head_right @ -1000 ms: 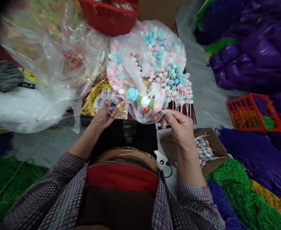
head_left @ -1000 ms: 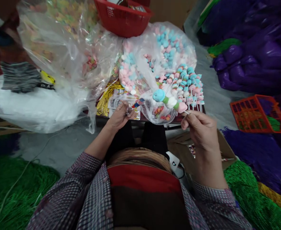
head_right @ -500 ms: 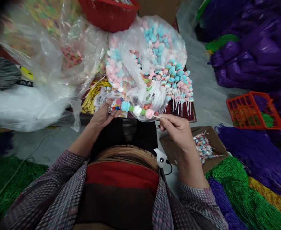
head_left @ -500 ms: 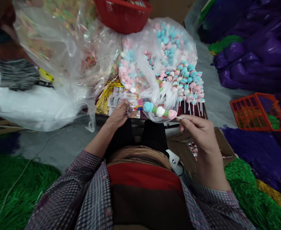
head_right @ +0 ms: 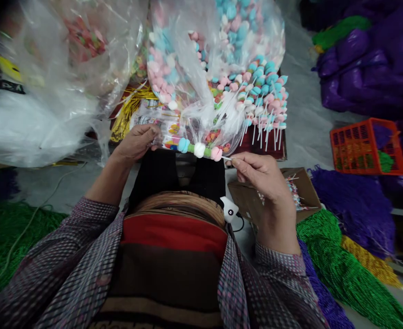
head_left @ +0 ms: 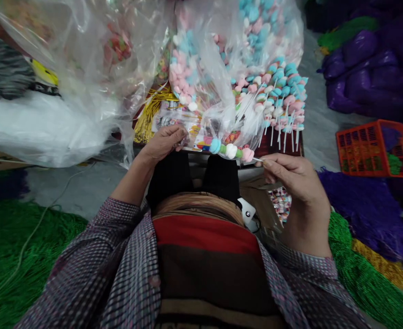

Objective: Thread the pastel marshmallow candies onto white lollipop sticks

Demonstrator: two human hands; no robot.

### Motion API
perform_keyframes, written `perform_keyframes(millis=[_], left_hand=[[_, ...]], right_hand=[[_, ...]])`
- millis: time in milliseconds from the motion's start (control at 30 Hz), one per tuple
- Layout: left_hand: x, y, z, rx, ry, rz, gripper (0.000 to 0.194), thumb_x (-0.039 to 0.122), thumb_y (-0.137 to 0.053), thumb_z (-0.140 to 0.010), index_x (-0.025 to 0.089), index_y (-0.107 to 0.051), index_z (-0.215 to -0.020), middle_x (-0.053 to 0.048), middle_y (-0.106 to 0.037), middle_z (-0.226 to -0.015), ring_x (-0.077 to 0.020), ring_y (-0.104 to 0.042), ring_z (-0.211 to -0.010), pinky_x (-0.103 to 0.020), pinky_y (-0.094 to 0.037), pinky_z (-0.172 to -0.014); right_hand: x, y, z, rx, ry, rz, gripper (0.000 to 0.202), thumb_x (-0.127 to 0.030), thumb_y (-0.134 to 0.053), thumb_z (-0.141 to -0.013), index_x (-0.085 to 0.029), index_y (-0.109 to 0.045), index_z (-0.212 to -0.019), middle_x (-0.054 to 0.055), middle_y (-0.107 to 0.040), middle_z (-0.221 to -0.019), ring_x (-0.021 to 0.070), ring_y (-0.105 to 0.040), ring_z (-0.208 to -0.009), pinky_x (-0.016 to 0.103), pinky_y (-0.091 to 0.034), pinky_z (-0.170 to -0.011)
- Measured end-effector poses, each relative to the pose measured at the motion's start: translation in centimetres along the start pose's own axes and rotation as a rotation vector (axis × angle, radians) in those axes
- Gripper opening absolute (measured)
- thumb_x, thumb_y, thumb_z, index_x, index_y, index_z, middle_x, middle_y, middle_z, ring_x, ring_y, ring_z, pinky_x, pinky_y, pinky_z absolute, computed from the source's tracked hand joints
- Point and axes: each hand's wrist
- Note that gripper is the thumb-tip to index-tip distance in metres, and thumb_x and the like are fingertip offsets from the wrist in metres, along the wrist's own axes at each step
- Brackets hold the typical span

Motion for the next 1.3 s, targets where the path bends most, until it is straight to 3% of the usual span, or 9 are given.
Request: perform_keyframes(millis=[167, 400, 600, 700, 767, 900, 1000, 1133, 1300], left_hand=[[0.3, 0.0, 0.5, 0.017, 0.066, -0.051, 0.038, 0.037, -0.082, -0.087, 0.017, -0.068, -0.058, 0.001, -0.055, -0.050, -0.0080, -0.047, -0.048, -0.019, -0.035, -0.050], [2.1, -1.4, 0.6, 0.004, 0.063, -0.214, 0.038, 0.009, -0.070, -0.091, 0.016, -0.066, -0.053, 0.003, -0.051, -0.046, -0.0065, -0.042, -0.045, -0.019, -0.030, -0.050], [3.8, -2.6, 0.8, -0.088, 0.098, -0.249, 0.036, 0.002, -0.068, -0.089, 0.014, -0.068, -0.055, 0.003, -0.053, -0.049, -0.0063, -0.045, -0.049, -0.019, -0.032, -0.052], [4.8, -3.7, 1.2, -0.015, 0.213, 0.037, 0.014, 0.007, -0.076, -0.086, 0.014, -0.075, -0.074, -0.001, -0.065, -0.068, -0.0080, -0.054, -0.055, -0.019, -0.040, -0.054], [5.4, -4.4, 1.4, 0.030, 0.323, 0.275, 0.007, 0.022, -0.077, -0.089, 0.015, -0.076, -0.088, -0.005, -0.071, -0.082, -0.0097, -0.057, -0.054, -0.021, -0.042, -0.049], [5.5, -5.4, 1.5, 0.042, 0.409, 0.566, 0.047, 0.063, -0.064, -0.093, 0.018, -0.073, -0.106, -0.008, -0.072, -0.091, -0.0128, -0.057, -0.049, -0.024, -0.040, -0.042], [5.1, -6.2, 1.3, 0.083, 0.361, 0.633, 0.062, 0.078, -0.062, -0.086, 0.023, -0.070, -0.113, -0.006, -0.073, -0.091, -0.0149, -0.061, -0.055, -0.025, -0.045, -0.047], [4.5, -7.1, 1.1, 0.148, 0.223, 0.524, 0.058, 0.076, -0.072, -0.080, 0.026, -0.069, -0.110, -0.004, -0.072, -0.096, -0.0154, -0.066, -0.068, -0.024, -0.049, -0.054], [4.4, -7.5, 0.7, 0.188, 0.121, 0.414, 0.031, 0.050, -0.080, -0.087, 0.024, -0.071, -0.102, -0.002, -0.072, -0.091, -0.0089, -0.061, -0.056, -0.021, -0.039, -0.047]], right_hand=[[0.8, -0.6, 0.1, 0.083, -0.019, -0.142, 0.031, -0.053, -0.077, -0.088, -0.022, -0.081, -0.090, -0.005, -0.054, -0.050, 0.0085, -0.047, -0.046, 0.024, -0.036, -0.047], [1.7, -2.2, -0.1, -0.013, -0.090, -0.138, 0.037, -0.057, -0.076, -0.086, -0.020, -0.078, -0.084, -0.005, -0.053, -0.050, 0.0087, -0.046, -0.045, 0.024, -0.035, -0.046], [2.0, -3.6, -0.2, -0.049, -0.062, -0.056, 0.038, -0.058, -0.077, -0.084, -0.019, -0.081, -0.086, -0.004, -0.060, -0.053, 0.0088, -0.050, -0.047, 0.024, -0.037, -0.048], [1.9, -4.2, -0.4, 0.035, -0.060, -0.167, 0.038, -0.058, -0.080, -0.082, -0.020, -0.080, -0.083, -0.005, -0.057, -0.051, 0.0093, -0.051, -0.049, 0.025, -0.040, -0.052], [2.0, -4.7, -0.4, 0.087, -0.068, -0.303, 0.037, -0.057, -0.082, -0.079, -0.021, -0.078, -0.081, -0.006, -0.054, -0.049, 0.0090, -0.050, -0.048, 0.025, -0.041, -0.051], [2.3, -6.8, -0.6, 0.062, -0.122, -0.520, 0.038, -0.057, -0.084, -0.078, -0.020, -0.075, -0.081, -0.008, -0.048, -0.045, 0.0082, -0.044, -0.043, 0.024, -0.039, -0.047], [2.2, -8.7, -0.7, 0.052, -0.156, -0.663, 0.038, -0.058, -0.083, -0.078, -0.021, -0.072, -0.080, -0.010, -0.042, -0.042, 0.0077, -0.039, -0.038, 0.023, -0.036, -0.043], [1.5, -10.5, -0.8, 0.045, -0.160, -0.809, 0.036, -0.055, -0.083, -0.078, -0.021, -0.069, -0.081, -0.012, -0.037, -0.040, 0.0073, -0.034, -0.036, 0.023, -0.033, -0.041], [1.1, -11.1, -0.6, 0.026, -0.156, -0.854, 0.032, -0.052, -0.081, -0.082, -0.021, -0.071, -0.083, -0.012, -0.037, -0.042, 0.0063, -0.034, -0.036, 0.022, -0.033, -0.041]])
Point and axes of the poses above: each hand's wrist, its own z-axis away from the middle knuckle, its own y-axis out of the back of the hand, x = y × z
